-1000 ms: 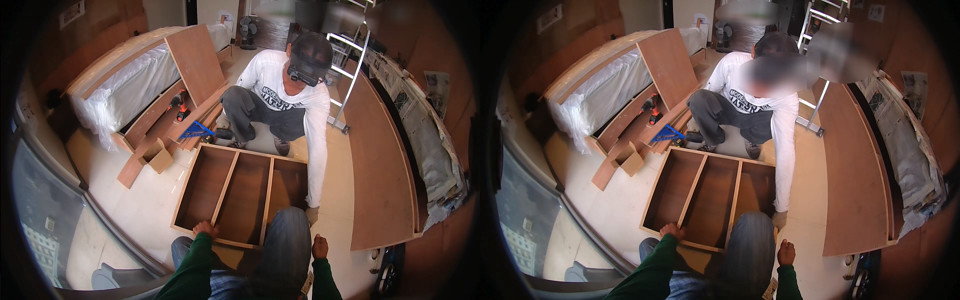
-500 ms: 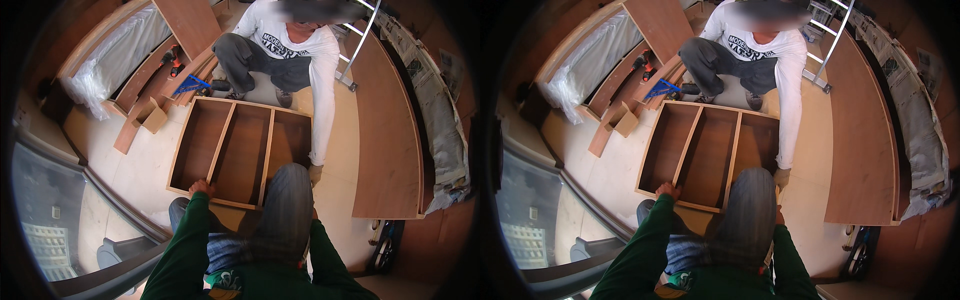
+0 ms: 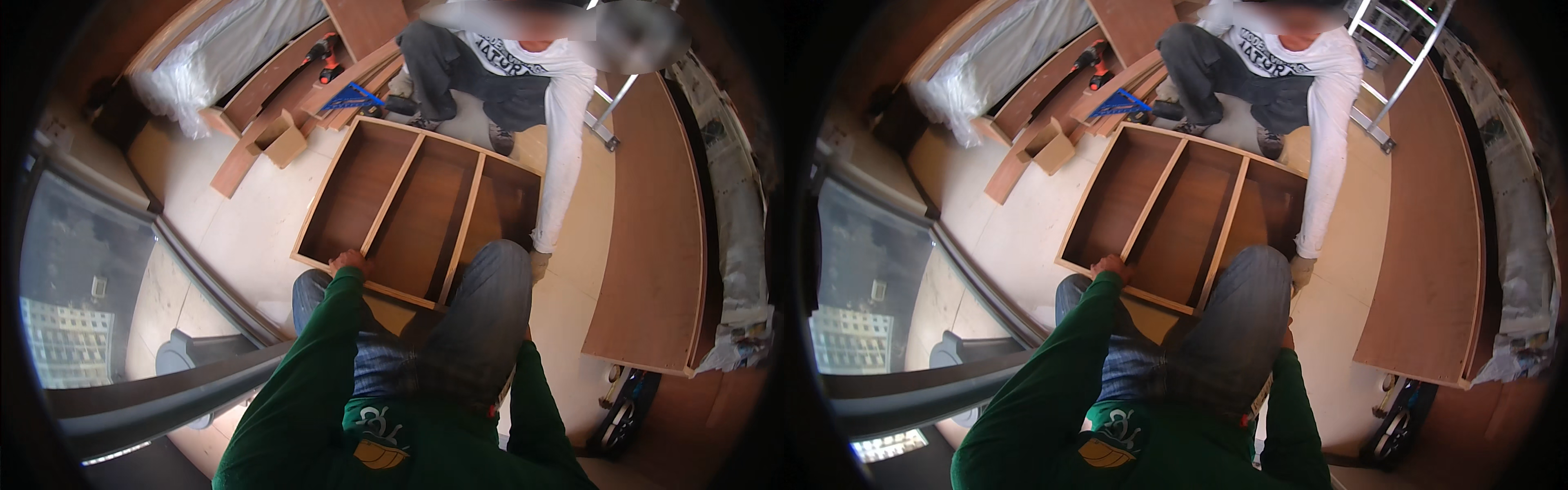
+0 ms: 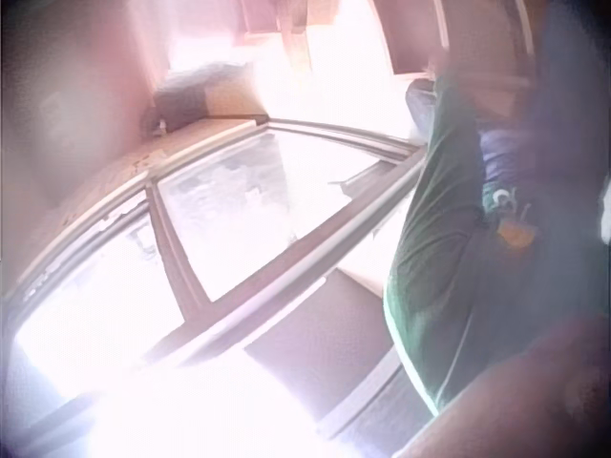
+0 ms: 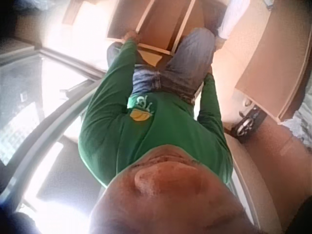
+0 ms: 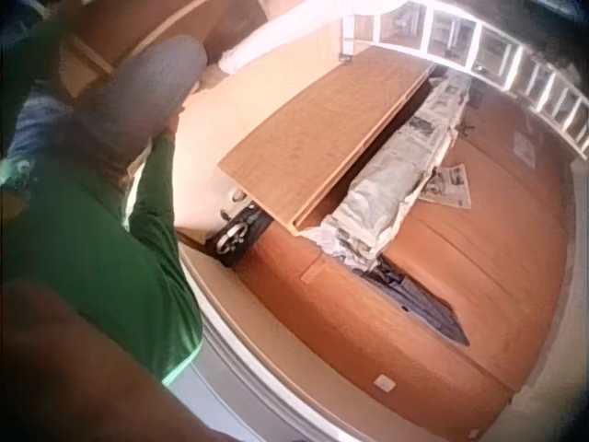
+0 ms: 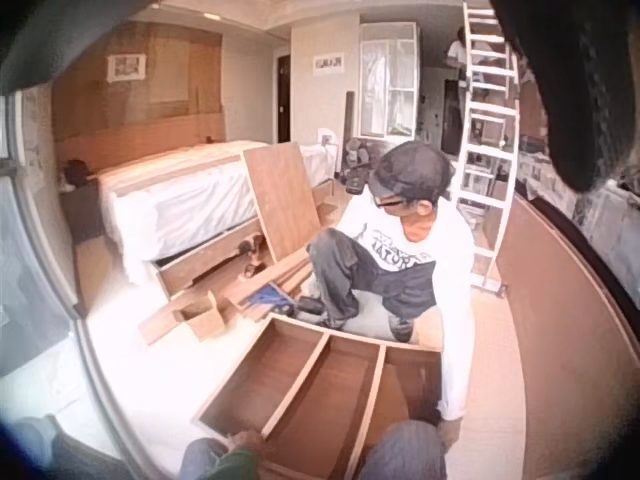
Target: The person sits on the floor and assembles a wooden cabinet frame with another person. They fit wooden dividers into the frame, use a rubber mallet to secure the joints, and measure the interior compartments with a tape measure.
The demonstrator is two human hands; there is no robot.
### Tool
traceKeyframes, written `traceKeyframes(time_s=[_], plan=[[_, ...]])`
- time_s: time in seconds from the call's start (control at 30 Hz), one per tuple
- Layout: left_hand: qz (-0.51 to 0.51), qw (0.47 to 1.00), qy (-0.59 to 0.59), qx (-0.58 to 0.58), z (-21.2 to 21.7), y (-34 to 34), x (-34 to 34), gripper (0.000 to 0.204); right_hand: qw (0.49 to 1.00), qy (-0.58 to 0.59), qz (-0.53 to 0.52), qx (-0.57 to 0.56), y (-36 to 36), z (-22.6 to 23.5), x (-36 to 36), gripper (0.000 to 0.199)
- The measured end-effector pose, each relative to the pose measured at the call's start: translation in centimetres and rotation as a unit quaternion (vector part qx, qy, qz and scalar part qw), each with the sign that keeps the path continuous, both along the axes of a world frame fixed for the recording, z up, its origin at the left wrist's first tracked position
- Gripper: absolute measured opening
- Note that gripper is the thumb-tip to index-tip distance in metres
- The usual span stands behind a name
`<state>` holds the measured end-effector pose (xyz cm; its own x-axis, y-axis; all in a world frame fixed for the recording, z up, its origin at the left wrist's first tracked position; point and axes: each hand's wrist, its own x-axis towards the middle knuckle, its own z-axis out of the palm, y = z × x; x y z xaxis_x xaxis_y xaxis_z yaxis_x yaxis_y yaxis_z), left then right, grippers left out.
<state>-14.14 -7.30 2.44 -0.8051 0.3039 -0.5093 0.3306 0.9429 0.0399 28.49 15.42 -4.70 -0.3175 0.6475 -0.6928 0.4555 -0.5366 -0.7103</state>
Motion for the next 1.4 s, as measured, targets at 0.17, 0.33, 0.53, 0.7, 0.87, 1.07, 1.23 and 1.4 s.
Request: traceKeyframes(time_s=[0.17,0.33,0.53,0.7,0.87,1.07,1.23,1.4], plan=[[0.021,0.999,-0.024,0.040,-0.6,-0.6,-0.5,0.053,0.995,-0.084,0.047,0.037,0.7,0.4,0.7,0.058],[0.018,0.995,0.044,0.092,-3.1,-2.0,0.7,0.050,0.986,-0.138,0.071,0.062,0.8,1.9,2.1,0.058],[0.040,0.987,0.004,0.154,-1.9,-1.7,0.4,0.047,0.980,-0.163,0.077,0.081,2.5,4.0,2.6,0.057],[0.018,0.983,0.052,0.177,-1.7,-2.2,0.2,0.046,0.978,-0.161,0.089,0.097,2.8,3.0,1.1,0.057],[0.016,0.990,0.027,0.135,-1.4,-1.9,-0.2,0.049,0.975,-0.162,0.098,0.119,1.5,0.5,0.4,0.057],[0.038,0.993,0.007,0.113,0.4,-1.0,0.0,0.048,0.970,-0.166,0.100,0.149,1.3,-0.6,-0.8,0.057],[0.037,0.995,0.032,0.093,0.3,-0.6,0.3,0.047,0.966,-0.171,0.100,0.168,0.8,-0.7,-1.3,0.057],[0.029,0.994,0.061,0.081,0.7,0.4,1.0,0.045,0.964,-0.175,0.099,0.173,0.9,-0.6,-1.5,0.057]])
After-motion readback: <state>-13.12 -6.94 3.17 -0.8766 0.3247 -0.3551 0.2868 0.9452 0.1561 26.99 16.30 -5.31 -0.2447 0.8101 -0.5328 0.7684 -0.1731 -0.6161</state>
